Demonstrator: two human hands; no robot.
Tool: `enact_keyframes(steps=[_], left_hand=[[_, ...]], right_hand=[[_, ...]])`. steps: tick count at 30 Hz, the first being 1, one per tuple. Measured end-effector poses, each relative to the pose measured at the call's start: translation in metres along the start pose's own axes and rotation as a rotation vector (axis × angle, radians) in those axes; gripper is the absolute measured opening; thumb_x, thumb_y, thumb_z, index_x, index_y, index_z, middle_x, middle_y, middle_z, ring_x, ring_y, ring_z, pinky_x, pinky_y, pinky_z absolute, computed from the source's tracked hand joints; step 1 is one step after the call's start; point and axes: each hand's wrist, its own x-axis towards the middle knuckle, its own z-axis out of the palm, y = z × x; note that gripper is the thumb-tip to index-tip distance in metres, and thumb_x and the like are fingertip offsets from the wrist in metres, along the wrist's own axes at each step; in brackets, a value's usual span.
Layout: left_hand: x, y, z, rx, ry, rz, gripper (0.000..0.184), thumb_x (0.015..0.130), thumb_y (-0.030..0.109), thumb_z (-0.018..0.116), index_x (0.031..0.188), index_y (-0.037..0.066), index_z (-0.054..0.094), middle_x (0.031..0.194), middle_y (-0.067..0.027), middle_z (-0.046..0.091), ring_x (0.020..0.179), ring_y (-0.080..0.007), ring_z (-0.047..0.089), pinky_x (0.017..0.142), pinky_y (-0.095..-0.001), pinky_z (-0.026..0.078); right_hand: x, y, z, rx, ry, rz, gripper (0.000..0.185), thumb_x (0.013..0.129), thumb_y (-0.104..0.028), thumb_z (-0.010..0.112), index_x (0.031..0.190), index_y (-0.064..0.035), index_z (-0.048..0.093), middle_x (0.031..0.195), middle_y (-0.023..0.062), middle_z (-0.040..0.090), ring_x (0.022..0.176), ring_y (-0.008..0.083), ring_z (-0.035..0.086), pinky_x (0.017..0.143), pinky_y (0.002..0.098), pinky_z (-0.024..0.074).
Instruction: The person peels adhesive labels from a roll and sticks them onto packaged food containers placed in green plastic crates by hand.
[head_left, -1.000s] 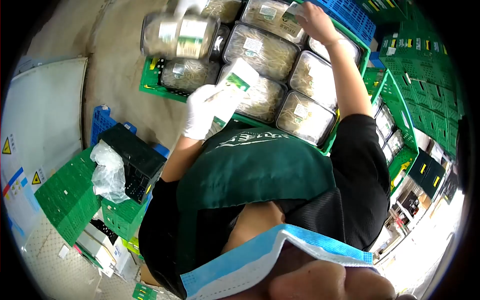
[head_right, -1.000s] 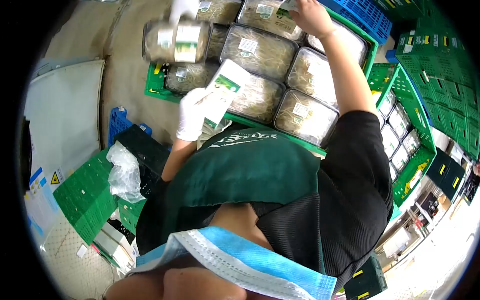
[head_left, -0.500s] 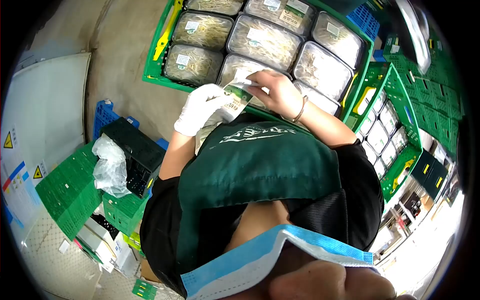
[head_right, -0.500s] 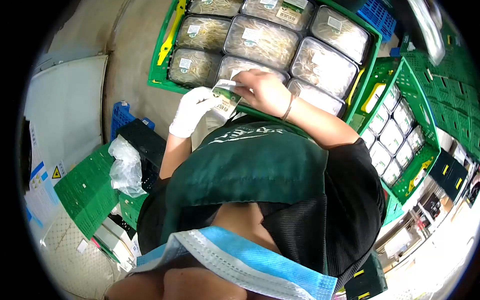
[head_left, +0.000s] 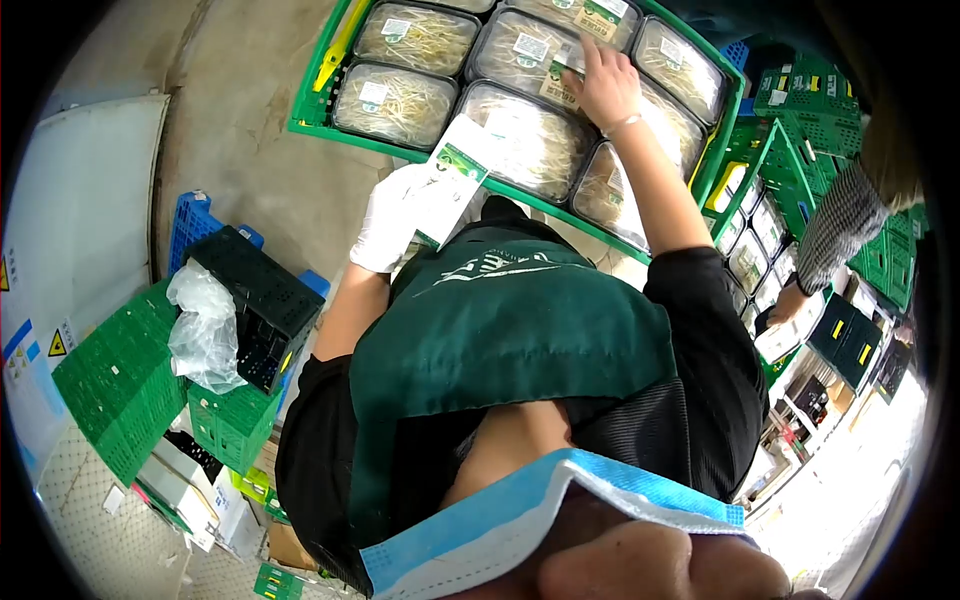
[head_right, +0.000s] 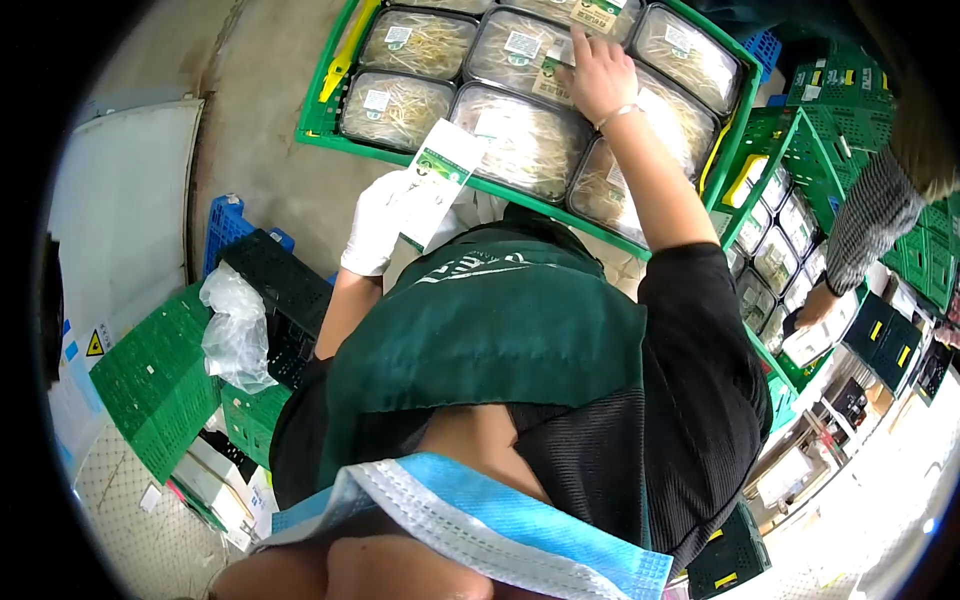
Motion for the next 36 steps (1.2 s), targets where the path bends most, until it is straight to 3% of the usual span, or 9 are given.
enact_keyframes(steps=[2, 6, 10, 14, 22, 26, 29, 33, 36], left_hand=[[-0.006, 0.005, 0.001, -0.001, -0.002, 0.083, 0.024, 0.077, 0.011, 0.057, 0.096, -0.004, 0.055, 0.085, -0.0076, 0.058, 0.076, -0.0108, 0.055, 0.064, -0.0226, 0.045], [-0.017, 0.007, 0.0, -0.186, -0.033, 0.059, 0.028, 0.076, 0.005, 0.057, 0.102, -0.004, 0.051, 0.092, -0.0106, 0.058, 0.08, -0.0121, 0.056, 0.068, -0.0245, 0.046], [-0.026, 0.011, -0.001, 0.078, -0.201, -0.128, 0.021, 0.073, 0.003, 0.059, 0.093, -0.004, 0.056, 0.087, -0.009, 0.06, 0.083, -0.0114, 0.055, 0.071, -0.0233, 0.045], [-0.03, 0.002, 0.006, 0.304, -0.044, 0.284, 0.019, 0.073, 0.007, 0.061, 0.089, -0.003, 0.057, 0.078, -0.0051, 0.058, 0.073, -0.0095, 0.053, 0.066, -0.0219, 0.043], [-0.048, -0.033, -0.036, -0.074, -0.027, -0.122, 0.019, 0.076, 0.007, 0.055, 0.091, -0.005, 0.056, 0.085, -0.0069, 0.058, 0.074, -0.0104, 0.055, 0.064, -0.0228, 0.045], [-0.059, -0.028, -0.02, -0.154, 0.064, -0.002, 0.016, 0.077, 0.005, 0.054, 0.09, -0.004, 0.056, 0.078, -0.004, 0.058, 0.069, -0.01, 0.055, 0.063, -0.0213, 0.045], [-0.059, -0.045, -0.004, -0.168, 0.006, 0.142, 0.017, 0.076, 0.004, 0.056, 0.091, -0.004, 0.056, 0.077, -0.004, 0.059, 0.068, -0.0089, 0.054, 0.063, -0.0205, 0.044], [-0.055, -0.017, 0.002, 0.272, -0.24, -0.015, 0.024, 0.073, 0.004, 0.06, 0.096, -0.002, 0.057, 0.086, -0.0067, 0.058, 0.078, -0.0104, 0.053, 0.071, -0.0232, 0.044], [-0.058, 0.0, 0.05, 0.033, -0.175, 0.217, 0.012, 0.073, 0.003, 0.059, 0.084, -0.002, 0.06, 0.083, -0.0057, 0.059, 0.078, -0.0101, 0.054, 0.07, -0.0234, 0.043]], right_hand=[[-0.01, -0.026, -0.032, 0.094, 0.108, -0.008, 0.055, 0.073, -0.037, 0.056, 0.117, -0.0083, 0.041, 0.097, 0.0123, 0.053, 0.089, 0.028, 0.051, 0.077, 0.0374, 0.0404], [-0.05, -0.102, -0.097, 1.015, -0.441, -0.078, 0.03, 0.071, -0.023, 0.062, 0.094, -0.0049, 0.056, 0.076, 0.0126, 0.056, 0.071, 0.0262, 0.055, 0.065, 0.0354, 0.0438], [-0.08, -0.135, -0.095, 1.02, -0.398, -0.185, 0.013, 0.071, -0.011, 0.059, 0.081, -0.0037, 0.054, 0.064, 0.0136, 0.053, 0.061, 0.0304, 0.053, 0.055, 0.0362, 0.0431], [-0.079, -0.129, -0.106, 0.824, -0.259, -0.127, 0.014, 0.071, -0.016, 0.061, 0.08, -0.0058, 0.058, 0.07, 0.0122, 0.057, 0.062, 0.0273, 0.056, 0.056, 0.0326, 0.0454], [-0.072, -0.059, -0.029, -0.03, -0.285, -0.045, 0.038, 0.07, -0.027, 0.06, 0.1, -0.0059, 0.049, 0.094, 0.0109, 0.055, 0.086, 0.0269, 0.052, 0.075, 0.0368, 0.0389], [-0.09, -0.087, -0.054, 0.011, 0.017, 0.087, 0.057, 0.072, -0.036, 0.058, 0.117, -0.0066, 0.04, 0.102, 0.0135, 0.051, 0.09, 0.0273, 0.049, 0.077, 0.0357, 0.0379], [-0.103, -0.112, -0.106, 1.113, -0.604, 0.206, 0.039, 0.078, -0.028, 0.057, 0.105, -0.0018, 0.049, 0.091, 0.011, 0.056, 0.083, 0.0201, 0.054, 0.074, 0.0309, 0.0419], [-0.127, -0.137, -0.124, 0.929, -0.387, 0.021, 0.019, 0.074, -0.015, 0.058, 0.085, -0.0007, 0.052, 0.074, 0.0176, 0.056, 0.07, 0.0323, 0.056, 0.061, 0.035, 0.0444], [-0.142, -0.135, -0.131, 1.02, -0.369, 0.065, 0.015, 0.074, -0.015, 0.058, 0.081, -0.0027, 0.054, 0.068, 0.0168, 0.056, 0.066, 0.0325, 0.056, 0.059, 0.0358, 0.0444]])
